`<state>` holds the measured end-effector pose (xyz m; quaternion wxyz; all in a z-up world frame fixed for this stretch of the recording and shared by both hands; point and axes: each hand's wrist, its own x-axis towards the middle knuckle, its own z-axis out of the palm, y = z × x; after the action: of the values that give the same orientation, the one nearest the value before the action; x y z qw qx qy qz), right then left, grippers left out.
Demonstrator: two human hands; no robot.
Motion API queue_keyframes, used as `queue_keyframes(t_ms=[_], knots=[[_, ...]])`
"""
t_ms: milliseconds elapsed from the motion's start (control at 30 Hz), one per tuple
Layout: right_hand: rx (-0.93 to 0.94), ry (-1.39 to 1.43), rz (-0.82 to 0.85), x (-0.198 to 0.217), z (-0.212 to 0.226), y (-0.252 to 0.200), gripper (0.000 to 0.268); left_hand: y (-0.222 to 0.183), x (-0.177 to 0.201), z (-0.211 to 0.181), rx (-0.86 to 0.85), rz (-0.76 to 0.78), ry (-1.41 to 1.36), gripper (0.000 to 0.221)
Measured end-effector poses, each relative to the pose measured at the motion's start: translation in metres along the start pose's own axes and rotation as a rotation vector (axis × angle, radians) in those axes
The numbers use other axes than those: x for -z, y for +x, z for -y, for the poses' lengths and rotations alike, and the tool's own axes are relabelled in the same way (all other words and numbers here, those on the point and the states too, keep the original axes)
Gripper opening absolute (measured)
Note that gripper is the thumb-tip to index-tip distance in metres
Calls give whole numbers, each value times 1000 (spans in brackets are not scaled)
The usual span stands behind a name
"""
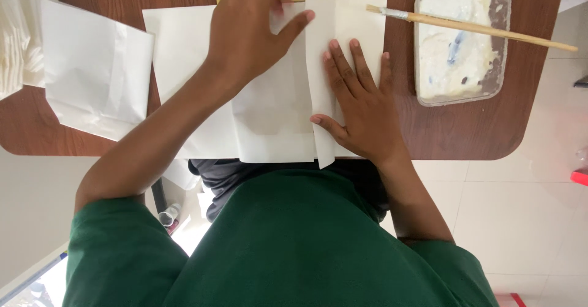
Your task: Assembling paper bags by folding paper and applying glue with a brush
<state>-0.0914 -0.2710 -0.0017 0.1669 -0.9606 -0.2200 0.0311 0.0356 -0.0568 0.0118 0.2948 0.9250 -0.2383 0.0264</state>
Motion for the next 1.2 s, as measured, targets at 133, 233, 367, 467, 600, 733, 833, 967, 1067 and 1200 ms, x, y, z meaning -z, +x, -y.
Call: queue_keyframes(t_ms=[133, 233, 367, 467, 600, 733, 833, 967, 1067, 1200], knots=[[18, 29, 4, 0, -1, 0, 88, -4, -9, -1, -5, 93, 20, 46], [19, 40, 23, 1, -1, 0, 88, -1, -18, 3, 31, 83, -49, 33], [29, 79, 16, 2, -2, -1, 84, -1, -26, 10, 12, 8, -92, 22], [37, 118, 44, 1, -4, -1, 82, -2, -27, 15, -29, -25, -75, 24], [94, 172, 53, 3, -6, -3, 82, -1, -33, 24, -142, -52, -15, 26], [108, 204, 33, 3, -5, -5, 75, 1, -35, 26, -226, -63, 63, 25], [118, 205, 15, 4, -4, -5, 71, -1, -37, 31, -313, -158, 86, 25], [131, 301, -28, 9, -2, -5, 62, -3, -33, 27, -329, -196, 121, 21], [170, 398, -47, 11, -1, -5, 51, -3, -28, 26, -388, -249, 171, 22], [230, 445, -111, 8, -3, -5, 36, -4, -26, 32, -380, -259, 150, 7]])
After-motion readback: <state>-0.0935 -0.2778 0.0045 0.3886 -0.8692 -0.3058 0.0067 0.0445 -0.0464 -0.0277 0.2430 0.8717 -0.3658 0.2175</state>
